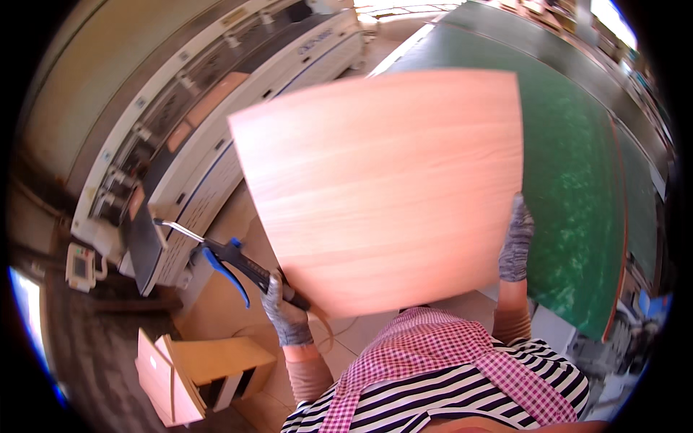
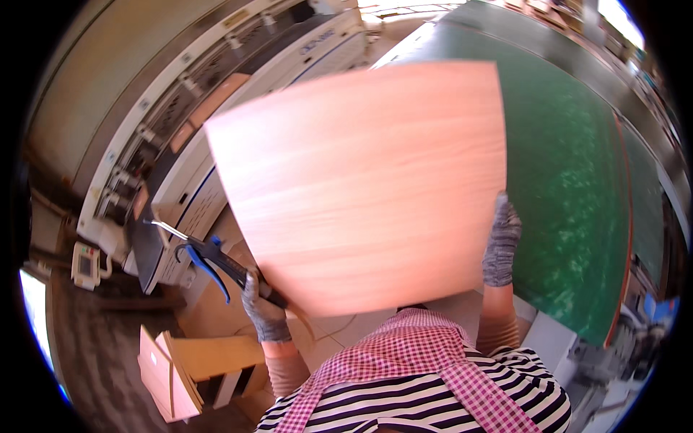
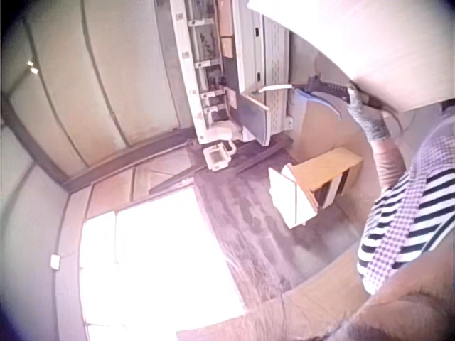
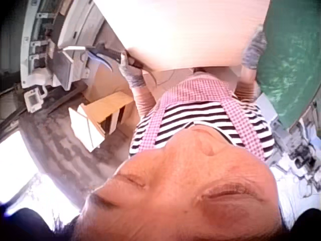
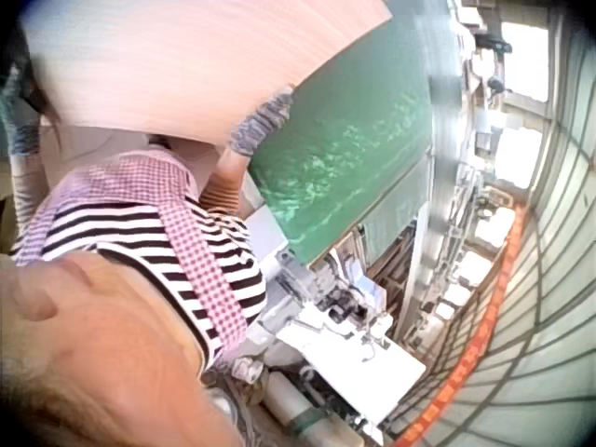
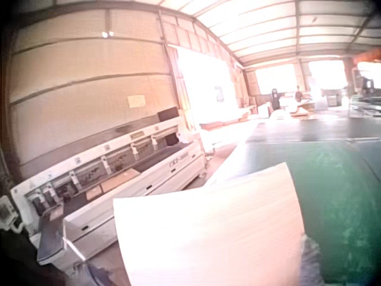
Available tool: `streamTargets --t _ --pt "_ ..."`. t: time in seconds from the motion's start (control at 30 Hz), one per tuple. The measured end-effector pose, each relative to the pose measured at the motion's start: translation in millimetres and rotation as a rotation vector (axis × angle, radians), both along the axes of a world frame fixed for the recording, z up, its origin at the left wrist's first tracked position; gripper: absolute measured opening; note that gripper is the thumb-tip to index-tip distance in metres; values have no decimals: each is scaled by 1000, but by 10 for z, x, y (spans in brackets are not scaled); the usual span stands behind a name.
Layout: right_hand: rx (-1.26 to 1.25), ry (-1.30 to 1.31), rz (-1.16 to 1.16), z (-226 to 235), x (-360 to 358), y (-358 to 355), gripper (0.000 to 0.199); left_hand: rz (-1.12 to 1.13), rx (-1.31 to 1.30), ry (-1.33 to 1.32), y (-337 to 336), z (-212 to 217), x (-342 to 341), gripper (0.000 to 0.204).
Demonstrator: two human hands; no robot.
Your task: The person repeatedly picks up wooden boards from a conveyor belt and places them on a machine table. They then use a handheld air blower to clean the machine's surface and the boards, moving between the conveyor and the machine throughout the clip.
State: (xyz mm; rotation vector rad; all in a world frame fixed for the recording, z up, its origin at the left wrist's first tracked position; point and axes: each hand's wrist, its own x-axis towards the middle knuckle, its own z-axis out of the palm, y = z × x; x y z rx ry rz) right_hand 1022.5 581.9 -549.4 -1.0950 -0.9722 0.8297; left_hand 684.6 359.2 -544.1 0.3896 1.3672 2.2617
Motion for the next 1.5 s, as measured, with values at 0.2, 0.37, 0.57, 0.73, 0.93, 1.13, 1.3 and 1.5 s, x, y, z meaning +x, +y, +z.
streamTargets --t 0.2,0.37,0.57,0.73,0.93,1.13,1.3,1.5 --pt "396 661 16 789 -1508 865 59 357 594 -76 429 500 -746 17" --pt "175 728 510 494 -2437 959 54 181 583 40 -29 -130 -951 20" --pt "-234 261 1208 -58 -3806 447 49 361 220 -187 -914 -501 -990 20" --pt "-443 87 1511 -364 -4758 358 45 533 251 -189 -1229 -467 -1681 21" --pt "-630 3 1773 -458 -6188 222 41 736 593 88 -1875 -48 -3340 21" --pt "-869 113 2177 -594 -8159 -476 38 932 677 488 -3018 40 -3553 23" --pt "-1217 243 2391 -262 -9316 -1982 36 1240 887 384 -3312 -187 -2955 13" --pt "-1447 158 2609 -714 -10012 -3337 54 1611 647 321 -3281 -504 -3227 65"
